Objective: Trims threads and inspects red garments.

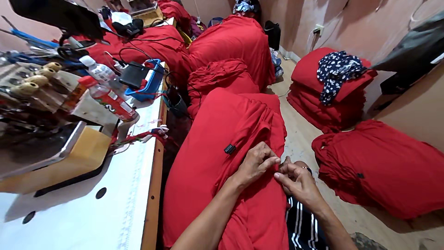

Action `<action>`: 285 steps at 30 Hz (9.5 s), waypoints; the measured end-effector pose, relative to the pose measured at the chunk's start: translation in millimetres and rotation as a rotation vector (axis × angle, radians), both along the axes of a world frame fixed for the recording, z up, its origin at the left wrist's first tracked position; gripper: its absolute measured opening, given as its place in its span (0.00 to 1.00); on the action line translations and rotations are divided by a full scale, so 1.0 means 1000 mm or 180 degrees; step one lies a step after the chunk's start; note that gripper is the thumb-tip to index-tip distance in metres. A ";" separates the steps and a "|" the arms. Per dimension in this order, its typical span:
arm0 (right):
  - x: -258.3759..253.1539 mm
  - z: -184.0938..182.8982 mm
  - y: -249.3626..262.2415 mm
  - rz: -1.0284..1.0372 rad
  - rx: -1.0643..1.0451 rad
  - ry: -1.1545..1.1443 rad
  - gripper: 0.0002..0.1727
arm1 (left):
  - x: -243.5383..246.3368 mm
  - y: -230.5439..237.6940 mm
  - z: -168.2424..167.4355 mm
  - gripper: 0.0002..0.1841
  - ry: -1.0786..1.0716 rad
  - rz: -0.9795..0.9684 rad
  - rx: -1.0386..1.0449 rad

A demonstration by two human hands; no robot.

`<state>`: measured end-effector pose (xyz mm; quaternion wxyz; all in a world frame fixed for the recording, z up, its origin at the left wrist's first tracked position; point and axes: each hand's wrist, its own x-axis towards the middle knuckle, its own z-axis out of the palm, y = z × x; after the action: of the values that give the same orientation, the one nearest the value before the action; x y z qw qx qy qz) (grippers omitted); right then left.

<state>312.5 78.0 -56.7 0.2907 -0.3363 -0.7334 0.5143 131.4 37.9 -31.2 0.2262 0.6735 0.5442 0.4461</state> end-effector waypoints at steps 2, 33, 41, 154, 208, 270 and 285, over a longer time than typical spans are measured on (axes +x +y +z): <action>0.004 0.000 0.000 -0.0156 0.0025 0.0114 0.10 | 0.000 -0.001 0.001 0.11 -0.0112 0.0038 0.0010; 0.015 -0.024 -0.024 -0.0089 -0.2715 0.1327 0.12 | 0.001 -0.007 0.011 0.17 0.0306 -0.0054 -0.0828; 0.019 -0.018 -0.021 0.0554 -0.2285 0.1840 0.12 | -0.001 -0.006 0.008 0.17 0.0412 -0.0623 -0.0711; 0.011 -0.005 -0.017 0.0835 -0.1372 0.1067 0.05 | -0.030 -0.021 0.024 0.09 -0.1356 -0.0851 -0.0395; -0.008 0.024 -0.082 -0.0088 0.2967 -0.0232 0.08 | -0.004 -0.082 0.041 0.27 -0.2054 0.0128 -0.1054; 0.008 0.005 -0.064 -0.0385 0.1837 0.0079 0.19 | -0.002 -0.082 0.036 0.20 -0.2034 0.0093 -0.1074; 0.005 0.003 -0.062 -0.0652 0.2064 0.0116 0.18 | 0.000 -0.082 0.038 0.21 -0.2027 0.0161 -0.1090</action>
<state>317.3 15.9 -53.3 0.4458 -0.2890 -0.8159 0.2283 131.6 -43.9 6.3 0.4827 0.4395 0.5298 0.5414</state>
